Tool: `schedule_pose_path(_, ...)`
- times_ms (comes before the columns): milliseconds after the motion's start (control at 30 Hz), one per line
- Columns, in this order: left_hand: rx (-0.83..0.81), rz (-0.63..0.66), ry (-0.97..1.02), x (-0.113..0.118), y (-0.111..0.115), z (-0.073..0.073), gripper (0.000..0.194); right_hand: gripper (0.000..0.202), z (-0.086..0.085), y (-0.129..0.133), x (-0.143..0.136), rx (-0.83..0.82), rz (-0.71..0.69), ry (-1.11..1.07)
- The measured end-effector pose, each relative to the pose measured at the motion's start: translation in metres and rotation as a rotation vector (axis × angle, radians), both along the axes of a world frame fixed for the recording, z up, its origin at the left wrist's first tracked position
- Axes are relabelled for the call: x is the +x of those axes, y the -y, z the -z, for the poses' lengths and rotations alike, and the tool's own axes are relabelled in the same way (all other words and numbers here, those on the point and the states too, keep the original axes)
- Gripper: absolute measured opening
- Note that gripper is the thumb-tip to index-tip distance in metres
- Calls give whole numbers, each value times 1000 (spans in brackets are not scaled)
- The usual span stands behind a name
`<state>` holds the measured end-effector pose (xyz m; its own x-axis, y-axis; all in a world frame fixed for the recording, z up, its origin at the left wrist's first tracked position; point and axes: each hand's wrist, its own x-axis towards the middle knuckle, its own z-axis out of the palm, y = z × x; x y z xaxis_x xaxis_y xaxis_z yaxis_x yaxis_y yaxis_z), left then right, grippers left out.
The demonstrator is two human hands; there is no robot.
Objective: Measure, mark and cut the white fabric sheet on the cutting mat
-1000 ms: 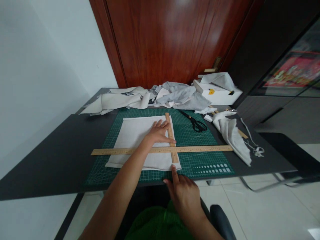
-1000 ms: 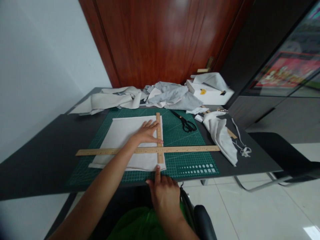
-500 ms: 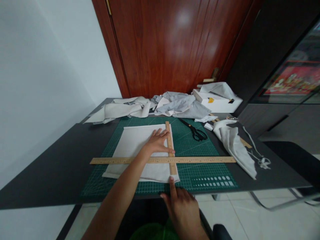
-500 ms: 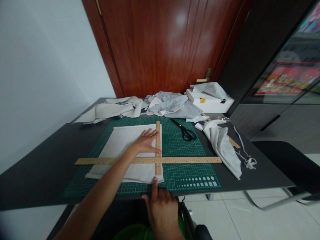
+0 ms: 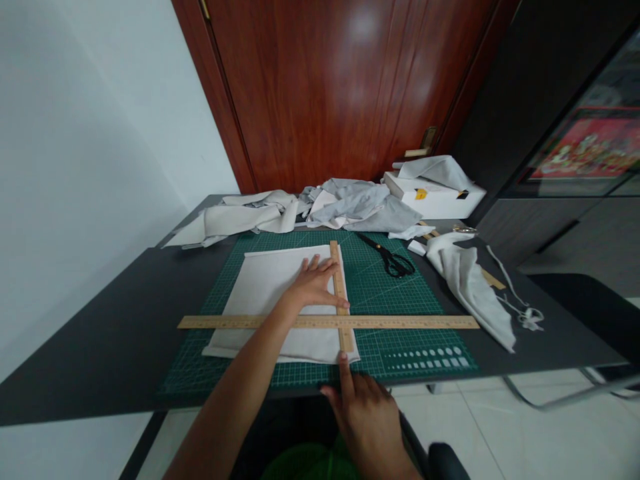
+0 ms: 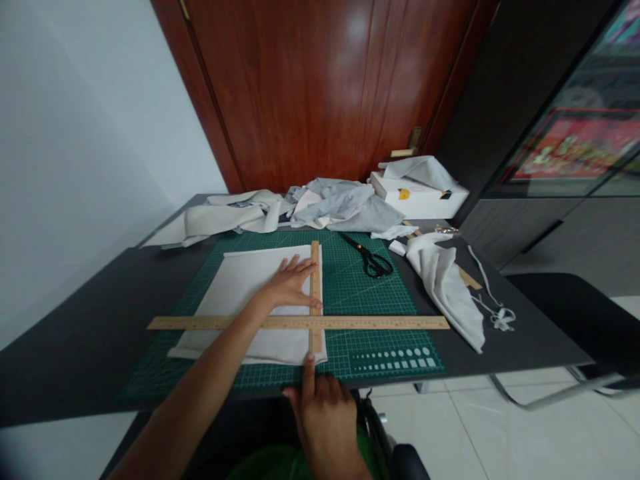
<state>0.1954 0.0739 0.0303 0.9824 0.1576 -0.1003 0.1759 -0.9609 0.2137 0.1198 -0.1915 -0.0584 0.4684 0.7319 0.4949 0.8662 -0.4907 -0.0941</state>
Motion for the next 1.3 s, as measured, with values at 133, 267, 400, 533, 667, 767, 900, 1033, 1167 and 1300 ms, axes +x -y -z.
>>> schedule_pose_path(133,15,4,8,1,-2,2,125,50,-2,0,0,-21,-1,-4)
schedule_pose_path(267,4,12,3,1,-1,3,120,48,-12,2,-1,-59,0,-37)
schedule_pose_path(400,8,5,17,3,1,4,119,48,-23,6,-1,-129,16,-64)
schedule_pose_path(533,4,13,3,5,1,5,119,49,-25,9,-1,-106,-2,-51)
schedule_pose_path(667,6,7,4,5,2,5,118,47,-25,11,0,-88,-7,-16)
schedule_pose_path(767,7,8,12,5,2,6,119,47,-25,11,1,-68,-14,-20)
schedule_pose_path(900,4,10,14,5,3,6,120,48,-25,11,2,-61,-22,-27)
schedule_pose_path(1033,1,10,12,4,3,6,120,49,-25,11,2,-78,-19,-26)
schedule_pose_path(1167,1,11,10,3,4,7,124,50,-24,11,2,-67,-22,-10)
schedule_pose_path(1300,1,9,1,2,6,6,125,48,-23,11,2,-45,-23,5)
